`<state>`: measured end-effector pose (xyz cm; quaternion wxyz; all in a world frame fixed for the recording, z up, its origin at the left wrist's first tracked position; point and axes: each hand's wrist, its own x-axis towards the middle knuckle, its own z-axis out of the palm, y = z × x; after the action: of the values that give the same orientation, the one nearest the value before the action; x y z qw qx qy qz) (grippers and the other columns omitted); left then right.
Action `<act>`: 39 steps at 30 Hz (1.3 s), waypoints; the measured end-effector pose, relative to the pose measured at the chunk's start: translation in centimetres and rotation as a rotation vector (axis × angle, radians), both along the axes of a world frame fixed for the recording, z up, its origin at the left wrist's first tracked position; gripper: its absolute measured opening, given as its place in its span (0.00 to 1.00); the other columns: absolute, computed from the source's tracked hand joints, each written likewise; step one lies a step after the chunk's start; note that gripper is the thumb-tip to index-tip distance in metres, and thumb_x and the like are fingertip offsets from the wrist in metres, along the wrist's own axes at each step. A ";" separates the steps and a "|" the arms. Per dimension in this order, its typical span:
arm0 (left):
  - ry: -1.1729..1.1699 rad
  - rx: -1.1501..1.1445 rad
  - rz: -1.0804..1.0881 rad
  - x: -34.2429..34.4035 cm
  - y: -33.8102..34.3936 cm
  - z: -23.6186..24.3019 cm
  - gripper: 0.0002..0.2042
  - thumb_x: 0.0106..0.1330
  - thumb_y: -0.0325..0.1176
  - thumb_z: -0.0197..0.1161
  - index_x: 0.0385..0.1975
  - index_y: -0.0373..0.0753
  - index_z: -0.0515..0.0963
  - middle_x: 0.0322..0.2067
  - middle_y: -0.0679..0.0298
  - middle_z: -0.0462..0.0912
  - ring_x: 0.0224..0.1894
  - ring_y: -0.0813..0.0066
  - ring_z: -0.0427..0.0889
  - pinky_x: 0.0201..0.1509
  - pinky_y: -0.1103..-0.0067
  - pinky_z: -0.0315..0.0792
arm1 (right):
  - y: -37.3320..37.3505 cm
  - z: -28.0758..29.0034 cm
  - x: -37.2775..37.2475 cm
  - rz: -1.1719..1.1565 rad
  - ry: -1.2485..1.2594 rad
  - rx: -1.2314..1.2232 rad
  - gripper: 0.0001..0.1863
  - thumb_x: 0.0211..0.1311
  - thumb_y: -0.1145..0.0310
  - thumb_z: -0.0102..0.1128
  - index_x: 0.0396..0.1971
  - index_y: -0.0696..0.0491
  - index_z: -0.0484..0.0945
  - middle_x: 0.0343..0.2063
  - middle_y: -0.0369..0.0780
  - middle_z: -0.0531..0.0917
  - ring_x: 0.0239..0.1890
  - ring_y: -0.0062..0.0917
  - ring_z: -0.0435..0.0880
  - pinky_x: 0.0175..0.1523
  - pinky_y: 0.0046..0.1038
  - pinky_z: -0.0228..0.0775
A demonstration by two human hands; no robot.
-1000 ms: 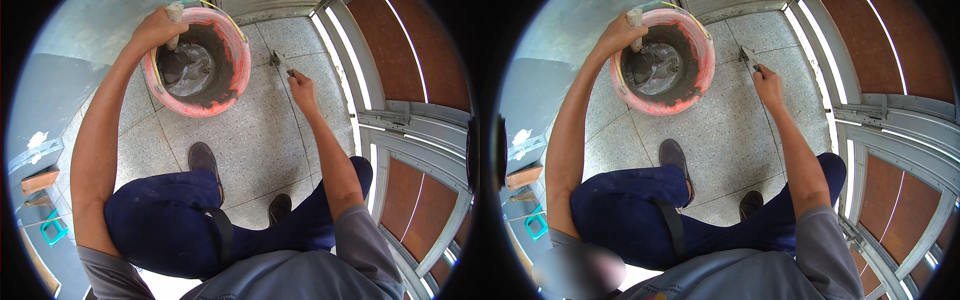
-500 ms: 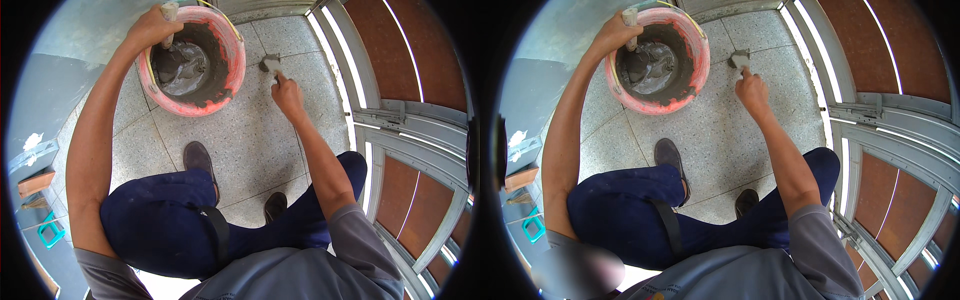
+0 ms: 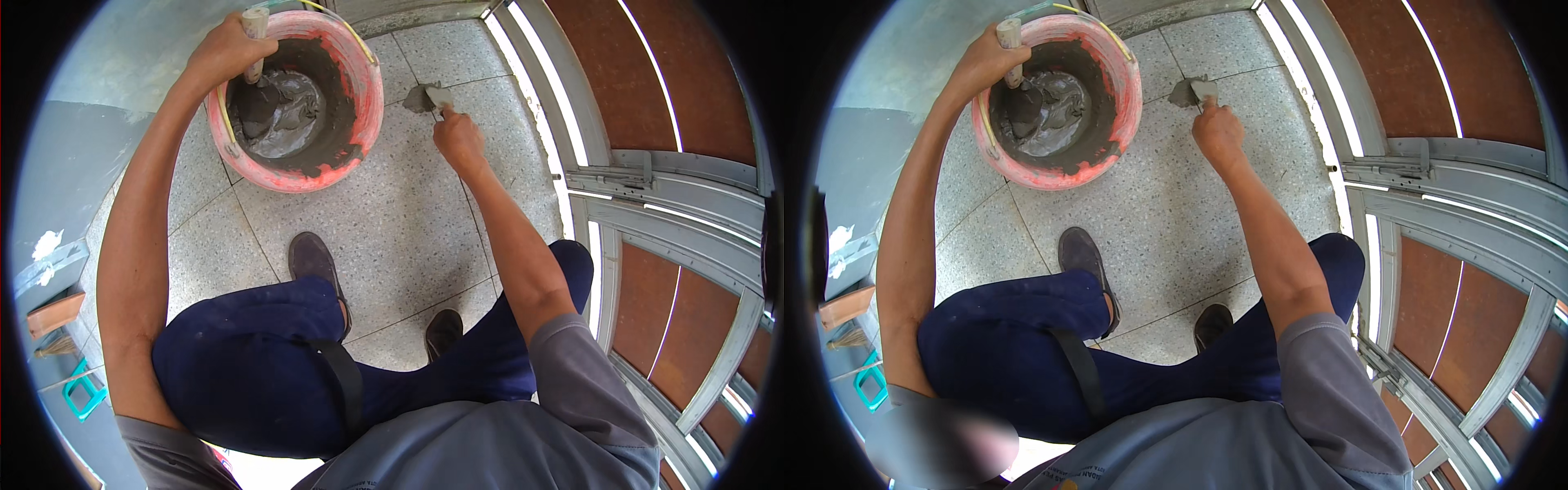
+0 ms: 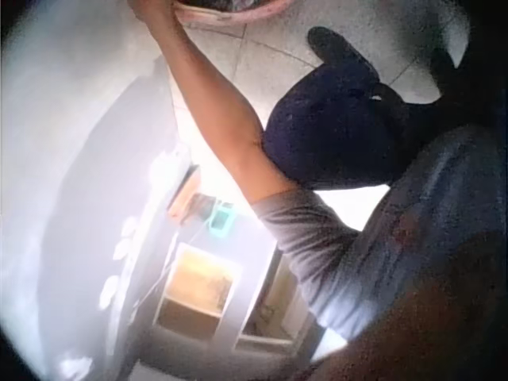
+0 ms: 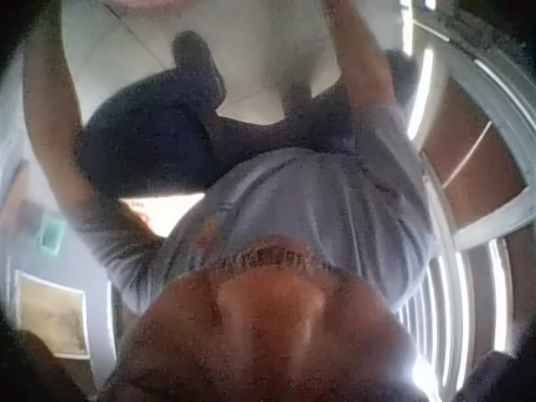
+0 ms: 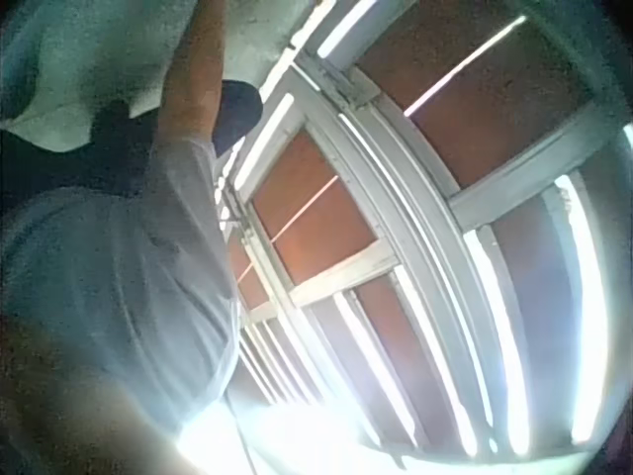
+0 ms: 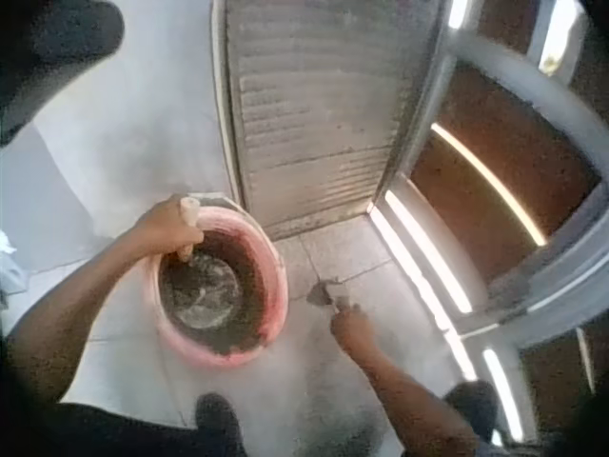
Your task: Patching and smoothing cement on a tiled floor using a trowel.
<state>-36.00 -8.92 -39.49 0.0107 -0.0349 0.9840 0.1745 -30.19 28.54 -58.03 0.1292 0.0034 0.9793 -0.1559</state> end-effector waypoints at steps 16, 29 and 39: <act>-0.008 0.009 0.012 0.5 -1.3 -0.3 0.37 0.52 0.49 0.67 0.57 0.27 0.71 0.49 0.44 0.82 0.52 0.54 0.82 0.59 0.69 0.72 | -3.0 -3.4 3.2 0.141 -0.045 0.010 0.30 0.64 0.65 0.48 0.68 0.49 0.66 0.42 0.57 0.83 0.40 0.54 0.85 0.46 0.50 0.78; -0.051 -0.029 0.019 0.8 -1.3 0.4 0.37 0.51 0.49 0.68 0.57 0.28 0.72 0.49 0.44 0.82 0.52 0.54 0.83 0.59 0.69 0.72 | -2.3 0.1 1.1 0.231 -0.034 -0.013 0.22 0.64 0.65 0.50 0.57 0.55 0.75 0.41 0.56 0.83 0.41 0.52 0.86 0.45 0.48 0.79; -0.036 0.001 0.020 0.7 -0.8 0.3 0.38 0.50 0.49 0.67 0.59 0.29 0.71 0.49 0.45 0.82 0.53 0.54 0.83 0.59 0.69 0.73 | -1.1 -0.1 2.9 0.237 -0.053 0.018 0.23 0.65 0.66 0.49 0.58 0.55 0.75 0.39 0.57 0.84 0.40 0.52 0.86 0.45 0.47 0.79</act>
<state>-35.33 -9.75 -39.22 0.0265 -0.0481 0.9831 0.1746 -27.33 27.39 -58.11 0.1726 -0.1070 0.9704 -0.1307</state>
